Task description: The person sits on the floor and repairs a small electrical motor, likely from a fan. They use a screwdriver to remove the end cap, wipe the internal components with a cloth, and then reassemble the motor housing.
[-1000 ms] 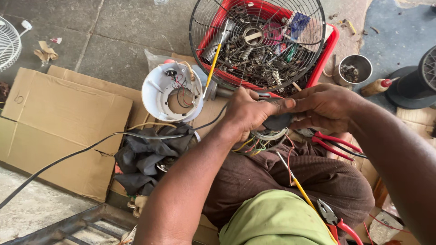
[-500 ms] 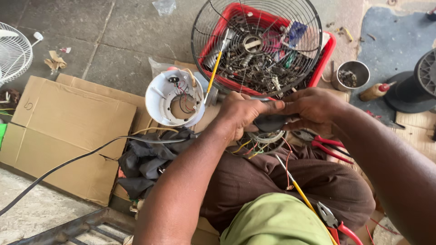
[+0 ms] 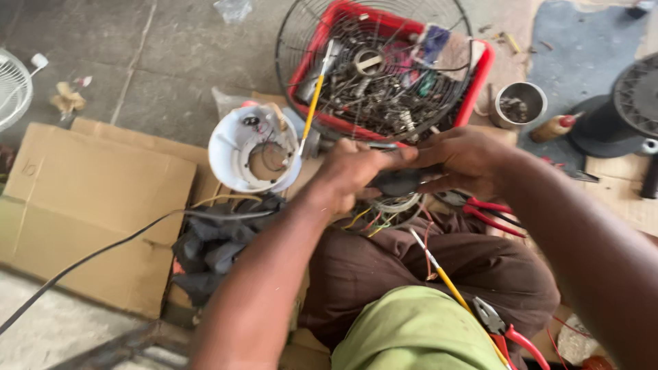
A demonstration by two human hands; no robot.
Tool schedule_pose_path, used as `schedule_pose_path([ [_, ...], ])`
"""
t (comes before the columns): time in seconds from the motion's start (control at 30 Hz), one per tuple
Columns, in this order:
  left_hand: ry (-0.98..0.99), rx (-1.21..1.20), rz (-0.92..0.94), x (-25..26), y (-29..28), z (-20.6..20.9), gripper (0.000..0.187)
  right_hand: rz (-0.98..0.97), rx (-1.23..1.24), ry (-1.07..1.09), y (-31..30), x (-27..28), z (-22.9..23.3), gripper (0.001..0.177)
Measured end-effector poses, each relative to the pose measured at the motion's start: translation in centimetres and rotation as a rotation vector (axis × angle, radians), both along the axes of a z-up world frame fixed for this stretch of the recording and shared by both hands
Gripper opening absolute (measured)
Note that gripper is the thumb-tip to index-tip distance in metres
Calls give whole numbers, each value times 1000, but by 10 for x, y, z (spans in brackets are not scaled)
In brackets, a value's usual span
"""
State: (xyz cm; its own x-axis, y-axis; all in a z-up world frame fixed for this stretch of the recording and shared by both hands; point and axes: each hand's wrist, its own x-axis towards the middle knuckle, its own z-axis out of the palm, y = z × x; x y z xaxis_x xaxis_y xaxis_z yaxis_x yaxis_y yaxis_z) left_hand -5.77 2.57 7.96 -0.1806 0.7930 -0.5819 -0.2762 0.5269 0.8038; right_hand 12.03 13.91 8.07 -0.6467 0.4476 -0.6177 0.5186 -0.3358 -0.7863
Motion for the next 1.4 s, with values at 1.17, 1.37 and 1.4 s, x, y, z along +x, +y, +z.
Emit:
schedule_pose_path([
  [1.17, 113, 738, 114, 19, -17, -70, 88, 91, 337, -228, -181, 144, -154, 14],
  [1.37, 123, 614, 122, 7, 5, -71, 76, -418, -96, -406, -162, 195, -119, 26],
  [1.4, 178, 626, 135, 7, 10, -72, 79, -472, -81, -389, -157, 202, -112, 27],
])
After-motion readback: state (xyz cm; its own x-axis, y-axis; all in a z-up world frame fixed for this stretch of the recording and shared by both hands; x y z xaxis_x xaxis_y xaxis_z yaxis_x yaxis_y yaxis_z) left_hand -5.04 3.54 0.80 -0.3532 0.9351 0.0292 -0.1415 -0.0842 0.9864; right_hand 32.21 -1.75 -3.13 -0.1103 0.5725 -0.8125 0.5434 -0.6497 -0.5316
